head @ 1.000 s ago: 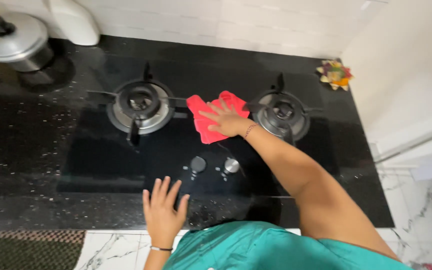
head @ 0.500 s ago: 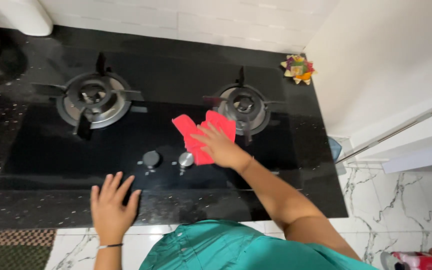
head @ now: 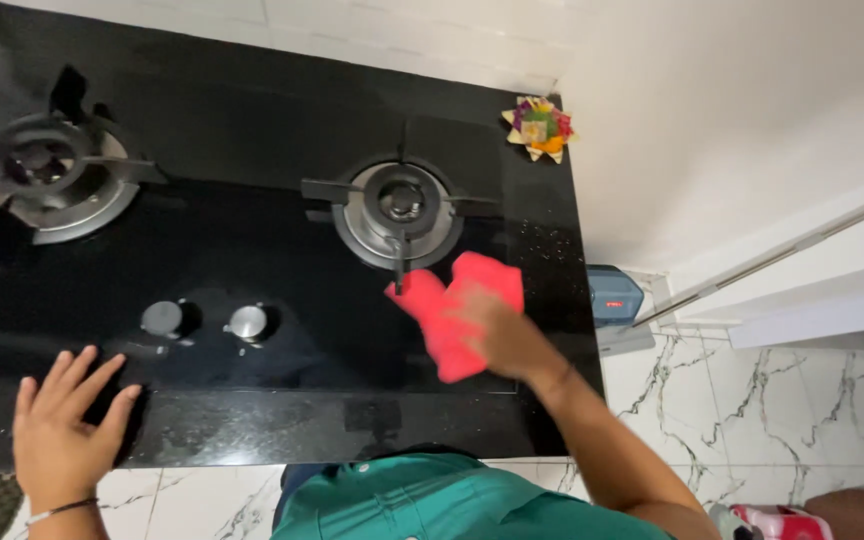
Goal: The recorder is cleaning a kitchen stovetop, countertop, and backsplash tiles using a red cloth.
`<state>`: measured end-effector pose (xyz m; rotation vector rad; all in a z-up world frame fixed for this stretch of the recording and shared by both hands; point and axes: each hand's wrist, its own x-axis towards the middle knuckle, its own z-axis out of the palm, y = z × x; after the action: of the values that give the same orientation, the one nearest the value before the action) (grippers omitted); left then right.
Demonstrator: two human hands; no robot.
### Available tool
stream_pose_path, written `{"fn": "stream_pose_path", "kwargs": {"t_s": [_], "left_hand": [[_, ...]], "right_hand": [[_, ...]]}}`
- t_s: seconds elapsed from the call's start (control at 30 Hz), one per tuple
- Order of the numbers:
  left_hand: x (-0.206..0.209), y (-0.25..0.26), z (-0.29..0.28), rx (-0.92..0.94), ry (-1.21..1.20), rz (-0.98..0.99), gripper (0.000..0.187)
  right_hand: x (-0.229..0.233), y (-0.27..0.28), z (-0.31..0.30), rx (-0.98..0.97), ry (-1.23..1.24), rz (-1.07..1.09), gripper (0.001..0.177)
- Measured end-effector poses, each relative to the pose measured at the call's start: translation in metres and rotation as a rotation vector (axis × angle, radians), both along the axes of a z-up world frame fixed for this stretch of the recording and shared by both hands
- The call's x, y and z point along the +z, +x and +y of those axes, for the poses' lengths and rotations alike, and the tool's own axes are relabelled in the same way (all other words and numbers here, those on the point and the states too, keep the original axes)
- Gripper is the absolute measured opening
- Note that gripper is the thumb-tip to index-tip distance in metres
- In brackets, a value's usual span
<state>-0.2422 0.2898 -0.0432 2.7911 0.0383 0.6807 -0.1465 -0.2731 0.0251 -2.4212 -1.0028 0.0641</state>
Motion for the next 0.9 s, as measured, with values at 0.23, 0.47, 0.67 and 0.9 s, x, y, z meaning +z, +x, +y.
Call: {"fn": "stream_pose_path", "kwargs": {"t_s": [0.23,0.47,0.67,0.9], "left_hand": [[-0.030,0.001,0.017,0.047,0.098,-0.019,0.037],[-0.071,0.007,0.048,-0.018,0.031,0.024,0.042],[-0.105,0.003,0.074,-0.018,0.051,-0.012,0.043],[-0.115,-0.003,0.075,-0.031,-0.034,0.004,0.046]], "right_hand": [[0.007,0.030,-0.034,-0.201,0.089,-0.231,0.048],[-0.022,0.085,-0.056,-0.417,0.039,-0.301,0.055],[-0.026,0.097,-0.044,-0.498,-0.048,-0.322,0.059],[-0.027,0.126,-0.051,-0.552,-0.063,-0.216,0.064]]}}
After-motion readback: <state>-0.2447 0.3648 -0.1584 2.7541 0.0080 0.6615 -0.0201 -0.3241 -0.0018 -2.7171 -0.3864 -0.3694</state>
